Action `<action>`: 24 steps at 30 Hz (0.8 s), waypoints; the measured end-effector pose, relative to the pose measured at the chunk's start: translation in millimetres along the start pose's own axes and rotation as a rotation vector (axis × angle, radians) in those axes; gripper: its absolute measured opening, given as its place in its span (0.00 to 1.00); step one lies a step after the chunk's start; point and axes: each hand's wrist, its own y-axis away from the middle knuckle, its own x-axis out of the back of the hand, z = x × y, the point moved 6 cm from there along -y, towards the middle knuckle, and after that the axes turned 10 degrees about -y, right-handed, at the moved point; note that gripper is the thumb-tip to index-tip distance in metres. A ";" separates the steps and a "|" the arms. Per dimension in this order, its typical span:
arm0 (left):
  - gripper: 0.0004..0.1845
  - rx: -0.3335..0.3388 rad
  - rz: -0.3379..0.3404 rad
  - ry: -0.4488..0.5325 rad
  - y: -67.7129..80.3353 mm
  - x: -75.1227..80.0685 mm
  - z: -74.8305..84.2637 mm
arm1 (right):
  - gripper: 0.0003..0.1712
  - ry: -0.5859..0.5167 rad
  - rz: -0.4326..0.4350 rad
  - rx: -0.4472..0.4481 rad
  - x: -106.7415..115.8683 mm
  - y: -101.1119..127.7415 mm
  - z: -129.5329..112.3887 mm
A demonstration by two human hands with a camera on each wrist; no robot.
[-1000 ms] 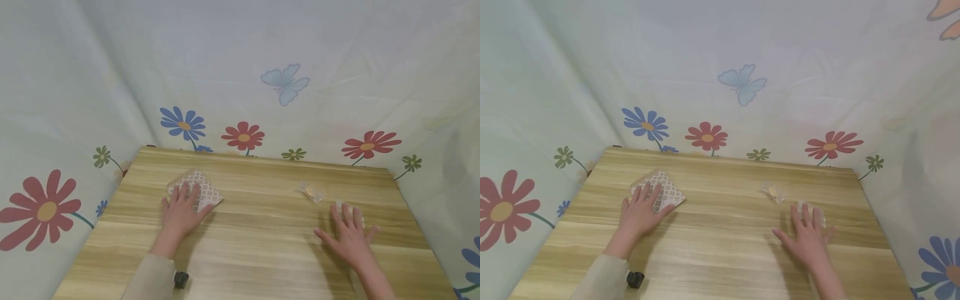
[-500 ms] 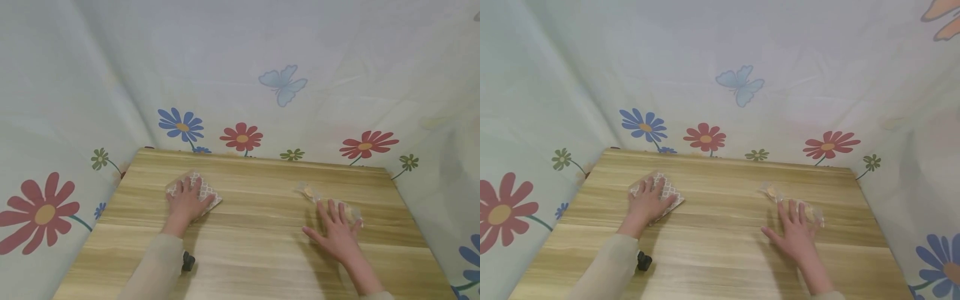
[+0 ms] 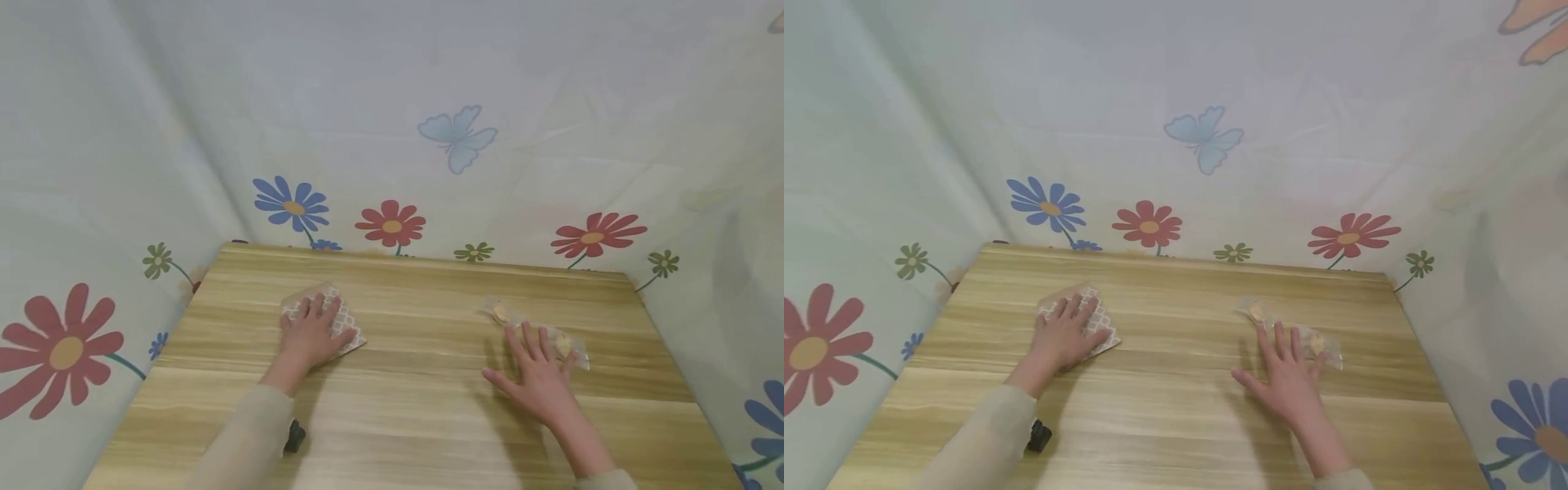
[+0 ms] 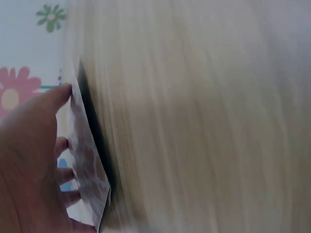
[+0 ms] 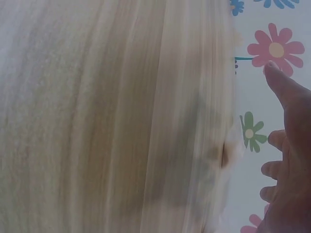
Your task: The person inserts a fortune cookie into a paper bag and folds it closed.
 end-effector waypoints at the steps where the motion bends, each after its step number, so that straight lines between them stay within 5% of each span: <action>1: 0.48 -0.022 0.002 -0.009 0.5 -0.4 1.1 | 0.59 0.001 0.001 0.002 -0.4 -0.3 -0.7; 24: 0.43 -0.736 -0.010 -0.129 23.1 -14.8 58.5 | 0.58 0.047 0.009 0.064 -16.8 -15.3 -14.3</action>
